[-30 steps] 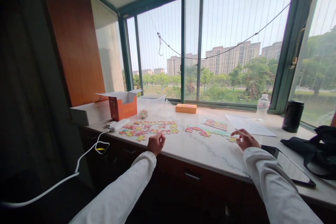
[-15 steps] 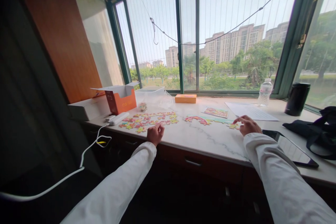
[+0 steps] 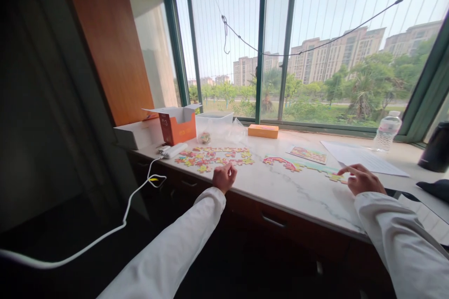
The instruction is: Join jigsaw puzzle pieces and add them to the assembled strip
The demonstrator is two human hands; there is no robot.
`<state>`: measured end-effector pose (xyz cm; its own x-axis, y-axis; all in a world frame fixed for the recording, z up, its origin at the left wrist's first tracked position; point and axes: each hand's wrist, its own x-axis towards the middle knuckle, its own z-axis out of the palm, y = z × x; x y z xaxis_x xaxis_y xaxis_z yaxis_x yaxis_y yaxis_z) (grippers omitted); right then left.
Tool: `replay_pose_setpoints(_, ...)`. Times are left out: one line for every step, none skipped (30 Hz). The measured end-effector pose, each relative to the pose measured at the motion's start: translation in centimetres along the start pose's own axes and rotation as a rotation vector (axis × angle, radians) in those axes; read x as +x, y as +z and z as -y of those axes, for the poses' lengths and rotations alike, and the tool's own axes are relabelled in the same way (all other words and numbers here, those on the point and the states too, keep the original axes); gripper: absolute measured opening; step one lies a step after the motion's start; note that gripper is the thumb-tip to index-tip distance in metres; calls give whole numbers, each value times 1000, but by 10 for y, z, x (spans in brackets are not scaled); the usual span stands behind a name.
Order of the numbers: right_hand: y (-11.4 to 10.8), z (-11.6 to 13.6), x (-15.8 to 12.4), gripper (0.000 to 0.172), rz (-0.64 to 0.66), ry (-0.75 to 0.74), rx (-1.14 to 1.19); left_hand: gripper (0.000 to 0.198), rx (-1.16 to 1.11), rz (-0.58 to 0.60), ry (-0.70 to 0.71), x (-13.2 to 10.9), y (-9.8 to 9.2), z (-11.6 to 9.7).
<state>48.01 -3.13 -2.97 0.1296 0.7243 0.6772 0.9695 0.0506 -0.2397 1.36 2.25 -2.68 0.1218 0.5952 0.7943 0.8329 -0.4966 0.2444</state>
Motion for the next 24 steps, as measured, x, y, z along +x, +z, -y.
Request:
replay_pose_setpoints(1, -2, 0, 30, 0, -12, -18, 26, -7, -3, 15, -1, 0, 0)
replay_pose_setpoints(2, -3, 1, 30, -6, -23, -39, 25, -14, -8, 31, -2, 0, 0)
replay_pose_setpoints(3, -5, 2, 30, -15, -34, -62, 25, -22, -15, 43, -3, 0, 0)
replay_pose_setpoints(4, -7, 2, 31, -25, -48, -82, 24, -29, -25, 55, -4, 0, 1)
replay_pose_setpoints(6, -8, 3, 31, -36, -68, -96, 24, -36, -37, 64, -5, 0, 1)
replay_pose_setpoints(7, -9, 4, 31, -45, -90, -106, 24, -43, -51, 73, -6, 0, 2)
replay_pose_setpoints(8, -11, 5, 32, -52, -113, -112, 25, -50, -64, 82, -7, 0, 3)
replay_pose_setpoints(9, -11, 5, 32, -55, -135, -113, 25, -57, -77, 91, -9, 1, 4)
replay_pose_setpoints(9, -12, 6, 31, -56, -154, -110, 26, -65, -87, 100, -10, 1, 5)
replay_pose_setpoints(9, -12, 7, 31, -54, -170, -105, 26, -71, -97, 108, -11, 2, 6)
replay_pose_setpoints(9, -11, 7, 30, -50, -186, -96, 27, -77, -106, 115, -12, 2, 7)
replay_pose_setpoints(8, -11, 7, 29, -43, -200, -85, 27, -82, -113, 120, -13, 3, 8)
replay_pose_setpoints(7, -10, 8, 28, -36, -214, -73, 27, -86, -119, 124, -13, 3, 8)
replay_pose_setpoints(5, -9, 8, 28, -31, -222, -67, 27, -89, -124, 126, -14, 4, 8)
replay_pose_setpoints(4, -8, 8, 28, -30, -221, -67, 28, -90, -127, 126, -14, 4, 8)
replay_pose_setpoints(2, -6, 8, 27, -33, -213, -71, 28, -92, -130, 125, -14, 4, 8)
replay_pose_setpoints(1, -6, 8, 27, -33, -202, -77, 27, -93, -130, 124, -14, 4, 8)
replay_pose_setpoints(-1, -5, 8, 27, -28, -193, -83, 27, -94, -126, 122, -14, 4, 8)
replay_pose_setpoints(-1, -6, 8, 28, -18, -185, -85, 27, -94, -116, 120, -14, 4, 7)
replay_pose_setpoints(-1, -7, 8, 28, -8, -179, -83, 28, -91, -103, 115, -14, 3, 7)
replay_pose_setpoints(-1, -9, 8, 29, 4, -171, -78, 28, -87, -86, 108, -13, 3, 6)
replay_pose_setpoints(1, -11, 8, 29, 13, -160, -73, 28, -81, -69, 100, -13, 2, 6)
replay_pose_setpoints(3, -15, 8, 29, 16, -144, -70, 28, -72, -53, 90, -13, 2, 5)
replay_pose_setpoints(5, -19, 8, 29, 14, -126, -68, 28, -64, -43, 79, -13, 1, 5)
